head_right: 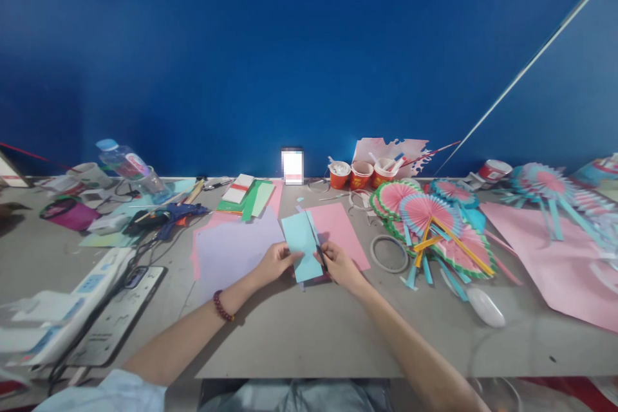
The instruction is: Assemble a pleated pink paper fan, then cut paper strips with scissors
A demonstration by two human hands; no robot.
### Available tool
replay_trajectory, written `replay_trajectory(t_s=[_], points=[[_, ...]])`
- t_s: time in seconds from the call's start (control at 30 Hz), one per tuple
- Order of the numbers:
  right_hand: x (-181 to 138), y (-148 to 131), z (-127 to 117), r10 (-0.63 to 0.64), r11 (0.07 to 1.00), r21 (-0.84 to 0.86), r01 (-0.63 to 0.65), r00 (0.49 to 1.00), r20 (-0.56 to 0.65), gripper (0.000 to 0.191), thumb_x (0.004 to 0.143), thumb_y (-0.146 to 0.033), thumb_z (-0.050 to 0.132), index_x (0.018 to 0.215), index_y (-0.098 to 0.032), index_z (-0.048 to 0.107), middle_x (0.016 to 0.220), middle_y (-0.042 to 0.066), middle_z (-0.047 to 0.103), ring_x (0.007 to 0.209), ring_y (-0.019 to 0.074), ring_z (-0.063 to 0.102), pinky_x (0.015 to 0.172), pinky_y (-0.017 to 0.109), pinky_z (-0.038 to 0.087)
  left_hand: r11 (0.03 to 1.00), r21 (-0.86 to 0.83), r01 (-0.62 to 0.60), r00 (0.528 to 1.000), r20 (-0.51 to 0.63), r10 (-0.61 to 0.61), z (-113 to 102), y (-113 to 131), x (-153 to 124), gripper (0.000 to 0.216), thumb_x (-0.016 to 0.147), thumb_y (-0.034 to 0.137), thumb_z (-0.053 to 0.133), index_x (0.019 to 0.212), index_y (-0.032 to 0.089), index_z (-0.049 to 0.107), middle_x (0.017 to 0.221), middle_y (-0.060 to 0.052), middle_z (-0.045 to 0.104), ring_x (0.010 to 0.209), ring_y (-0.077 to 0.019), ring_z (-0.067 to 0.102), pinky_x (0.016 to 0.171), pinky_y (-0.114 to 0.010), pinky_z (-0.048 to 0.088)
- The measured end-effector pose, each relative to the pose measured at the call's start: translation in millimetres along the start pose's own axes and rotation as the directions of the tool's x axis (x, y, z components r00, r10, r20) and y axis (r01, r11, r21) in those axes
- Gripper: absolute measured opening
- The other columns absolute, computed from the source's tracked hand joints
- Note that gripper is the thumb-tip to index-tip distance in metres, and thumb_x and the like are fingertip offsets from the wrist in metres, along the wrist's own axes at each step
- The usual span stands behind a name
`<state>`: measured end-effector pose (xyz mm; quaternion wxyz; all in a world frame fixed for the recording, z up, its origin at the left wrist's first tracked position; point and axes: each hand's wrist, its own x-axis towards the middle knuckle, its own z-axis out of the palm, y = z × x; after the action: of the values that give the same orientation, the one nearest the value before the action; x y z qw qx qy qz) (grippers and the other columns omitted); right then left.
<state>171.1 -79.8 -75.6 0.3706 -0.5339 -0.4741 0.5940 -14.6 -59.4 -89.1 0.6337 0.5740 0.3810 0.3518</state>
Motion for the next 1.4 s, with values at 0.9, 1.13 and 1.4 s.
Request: replay_trajectory(t_s=[0.9,1.13,1.4], points=[[-5.9,-5.5,-1.5,0.043,0.997,-0.061,-0.038,0.996,0.084,0.046,0.071,-0.063,0.062,0.076,-0.021,0.044,0.053,-0.008,0.052,0.031,0.0017,0.030,0.029,0.015,0.017,0.991,-0.036,-0.127,0.857,-0.507,0.091,-8.6,17.9,2.2,0.035,0.073,0.049,0.067,0.065,0.018,0.053,0.045,0.006,0.050,0.040,-0.0098,0.050,0.044,-0.022,0.040],[-7.0,-3.3,-1.0,-0.051,0.994,-0.097,0.058,0.996,0.079,0.042,0.069,-0.055,0.068,0.070,-0.020,0.045,0.049,-0.009,0.044,0.041,0.0047,0.037,0.041,0.017,0.032,0.990,-0.067,-0.124,0.832,-0.550,0.067,-16.2,10.1,7.5,0.038,0.071,0.053,0.067,0.069,0.018,0.053,0.041,0.008,0.046,0.037,-0.0101,0.049,0.041,-0.022,0.038],[-16.1,-13.8,-0.5,-0.010,0.993,-0.112,0.022,0.994,0.107,0.039,0.071,-0.054,0.066,0.074,-0.020,0.048,0.053,-0.008,0.043,0.044,0.0054,0.034,0.041,0.018,0.025,0.978,-0.127,-0.169,0.810,-0.583,0.064,-19.4,11.0,10.4,0.039,0.069,0.053,0.070,0.068,0.019,0.051,0.042,0.008,0.047,0.034,-0.0083,0.045,0.039,-0.022,0.034]])
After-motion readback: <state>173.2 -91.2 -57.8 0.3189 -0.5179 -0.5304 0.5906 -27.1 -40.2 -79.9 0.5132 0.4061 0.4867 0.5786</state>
